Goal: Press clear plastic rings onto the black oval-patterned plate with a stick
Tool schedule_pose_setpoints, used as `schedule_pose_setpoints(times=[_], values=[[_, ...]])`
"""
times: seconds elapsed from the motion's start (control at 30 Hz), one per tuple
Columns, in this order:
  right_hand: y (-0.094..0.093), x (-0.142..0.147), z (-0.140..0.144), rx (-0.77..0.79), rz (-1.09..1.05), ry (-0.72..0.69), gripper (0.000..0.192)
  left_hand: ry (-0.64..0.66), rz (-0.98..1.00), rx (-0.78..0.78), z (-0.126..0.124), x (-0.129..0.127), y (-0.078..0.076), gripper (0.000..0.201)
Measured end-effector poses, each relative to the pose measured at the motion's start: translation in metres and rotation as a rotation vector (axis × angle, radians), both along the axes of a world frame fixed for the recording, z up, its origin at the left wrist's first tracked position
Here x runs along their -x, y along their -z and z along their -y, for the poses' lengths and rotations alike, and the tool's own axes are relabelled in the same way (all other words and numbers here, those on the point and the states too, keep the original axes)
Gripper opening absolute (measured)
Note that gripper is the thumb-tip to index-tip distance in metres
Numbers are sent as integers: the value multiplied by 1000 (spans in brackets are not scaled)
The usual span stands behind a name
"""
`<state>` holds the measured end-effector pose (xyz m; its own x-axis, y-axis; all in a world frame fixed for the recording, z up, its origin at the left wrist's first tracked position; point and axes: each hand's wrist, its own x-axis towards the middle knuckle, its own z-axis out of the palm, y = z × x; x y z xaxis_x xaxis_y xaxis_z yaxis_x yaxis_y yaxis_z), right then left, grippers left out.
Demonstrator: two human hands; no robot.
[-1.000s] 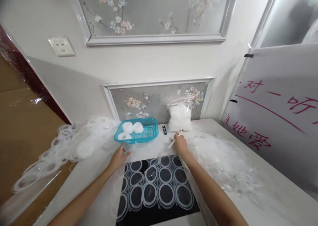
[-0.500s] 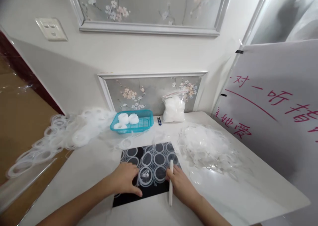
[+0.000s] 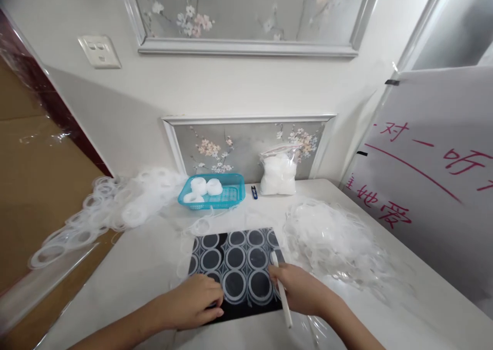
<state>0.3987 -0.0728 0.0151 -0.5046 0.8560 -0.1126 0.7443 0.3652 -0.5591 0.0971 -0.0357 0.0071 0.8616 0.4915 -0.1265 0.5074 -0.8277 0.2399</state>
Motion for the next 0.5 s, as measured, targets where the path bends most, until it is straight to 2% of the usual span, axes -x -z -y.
schedule_pose_setpoints(times=[0.1, 0.17, 0.23, 0.3, 0.37, 0.43, 0.5], values=[[-6, 18, -23, -93, -133, 75, 15, -175, -64, 6, -17, 5, 0, 43], [-7, 34, -40, -114, -207, 93, 19, -186, -128, -21, -17, 5, 6, 52], [-2, 52, -56, -123, -221, 88, 22, -119, -162, -106, -10, 3, 20, 44], [11, 70, -67, -118, -147, 74, 23, -63, -182, -263, -1, 1, 39, 23], [26, 84, -72, -117, -52, 39, 19, -19, -198, -370, 3, 0, 57, 14], [39, 92, -73, -127, 3, -4, 12, 45, -213, -348, 3, 0, 70, 15], [44, 93, -72, -126, 16, -63, 11, 94, -206, -283, 1, 1, 76, 17]])
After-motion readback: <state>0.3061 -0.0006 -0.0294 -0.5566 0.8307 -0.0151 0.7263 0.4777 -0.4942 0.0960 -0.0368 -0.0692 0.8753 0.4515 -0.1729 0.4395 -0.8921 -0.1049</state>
